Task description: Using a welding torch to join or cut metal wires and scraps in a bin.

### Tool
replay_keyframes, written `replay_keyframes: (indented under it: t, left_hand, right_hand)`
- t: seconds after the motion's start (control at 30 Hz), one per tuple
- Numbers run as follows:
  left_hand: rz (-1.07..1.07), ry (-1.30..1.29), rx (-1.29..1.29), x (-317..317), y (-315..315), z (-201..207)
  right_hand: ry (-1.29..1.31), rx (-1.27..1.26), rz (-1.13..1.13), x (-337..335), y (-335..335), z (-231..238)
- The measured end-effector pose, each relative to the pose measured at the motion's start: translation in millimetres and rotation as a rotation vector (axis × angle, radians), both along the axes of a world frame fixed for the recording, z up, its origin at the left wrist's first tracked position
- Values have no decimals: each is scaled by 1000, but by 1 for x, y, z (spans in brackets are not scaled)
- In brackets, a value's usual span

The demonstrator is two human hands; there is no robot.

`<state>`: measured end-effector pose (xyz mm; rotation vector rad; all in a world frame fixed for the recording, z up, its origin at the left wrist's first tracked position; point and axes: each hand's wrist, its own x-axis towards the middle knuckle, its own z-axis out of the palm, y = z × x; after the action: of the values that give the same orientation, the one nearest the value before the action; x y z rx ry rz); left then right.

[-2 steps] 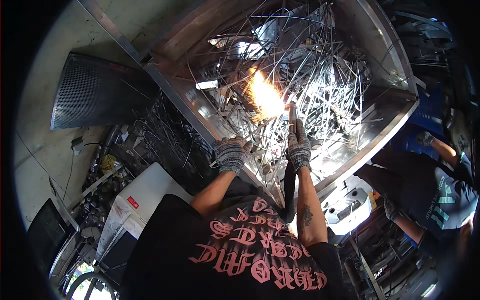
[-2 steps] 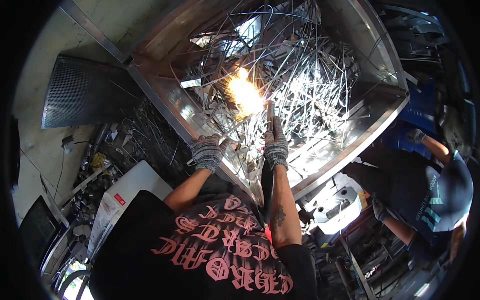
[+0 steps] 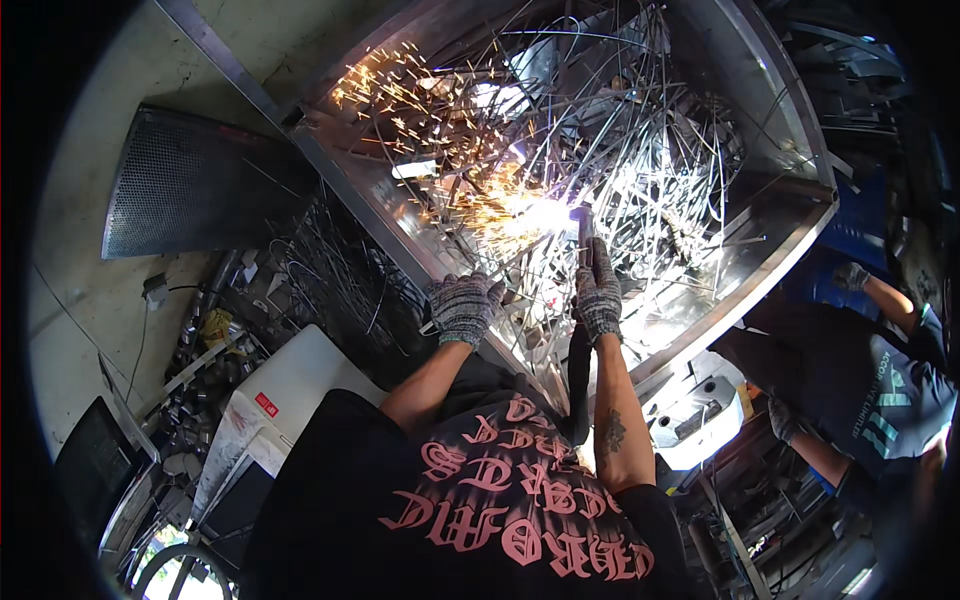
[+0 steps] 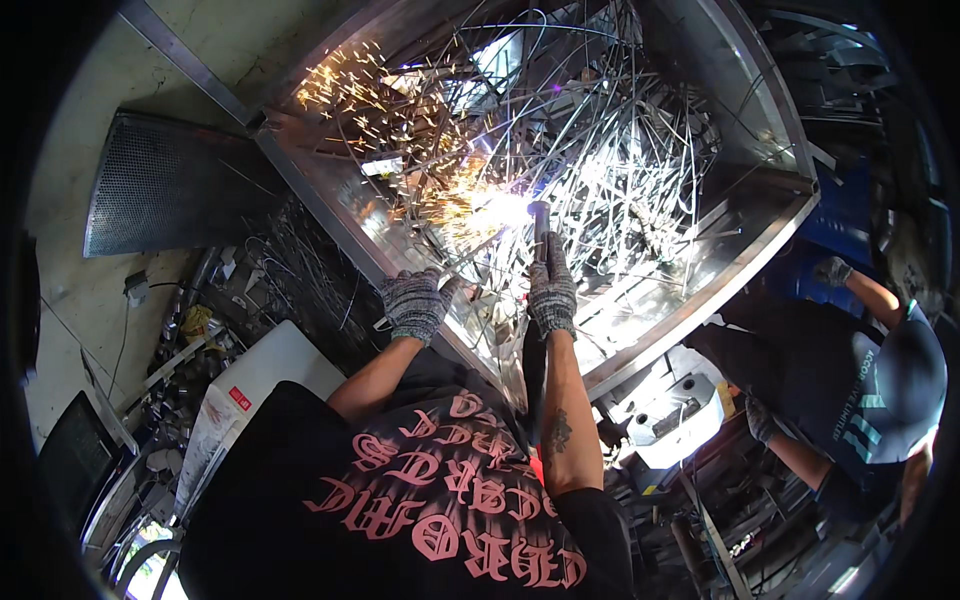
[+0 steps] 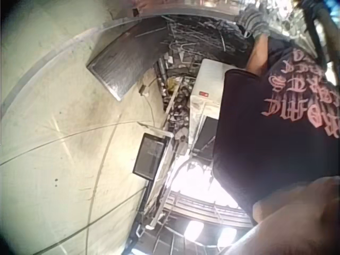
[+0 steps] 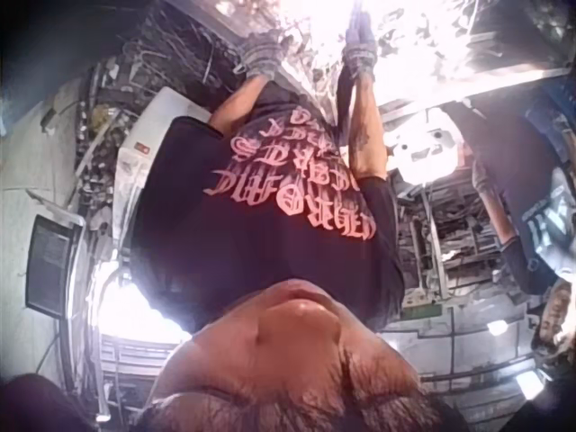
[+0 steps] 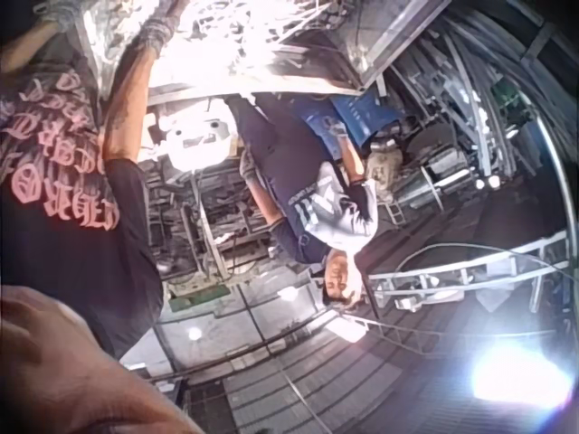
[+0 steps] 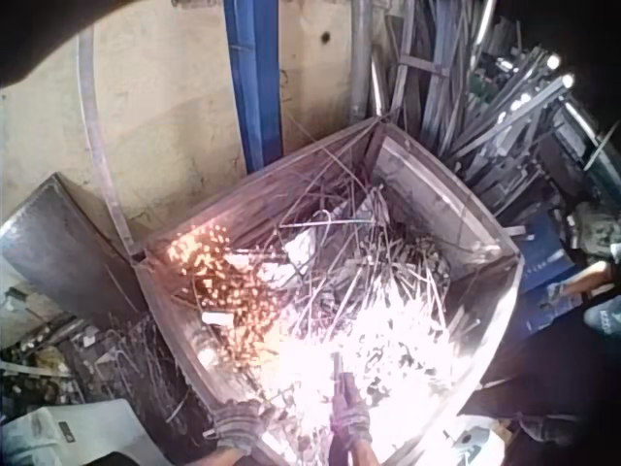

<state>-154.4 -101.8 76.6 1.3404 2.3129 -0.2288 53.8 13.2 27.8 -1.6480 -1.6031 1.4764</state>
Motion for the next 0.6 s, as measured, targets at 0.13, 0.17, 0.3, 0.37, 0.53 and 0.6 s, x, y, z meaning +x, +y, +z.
replay_keyframes:
  t: [0.13, 0.17, 0.3, 0.37, 0.53, 0.6]
  left_hand:
    - [11, 15, -50, -4, -5, -4]
    - [6, 5, -34, -3, -4, -3]
    - [-11, 33, 72, 0, -5, -8]
    - [-6, 22, 41, 1, -2, -7]
    - [10, 2, -5, 1, 0, -7]
    - [9, 31, 31, 1, -4, -11]
  right_hand:
    - [-74, -267, -26, -18, 4, 27]
    - [-120, -416, -48, -21, 8, 47]
    - [-254, 90, 81, -12, -2, 17]
    - [-262, 74, 89, -15, -2, 20]
    - [-391, -73, 124, -22, 2, 36]
    - [-449, -46, 145, -29, 5, 47]
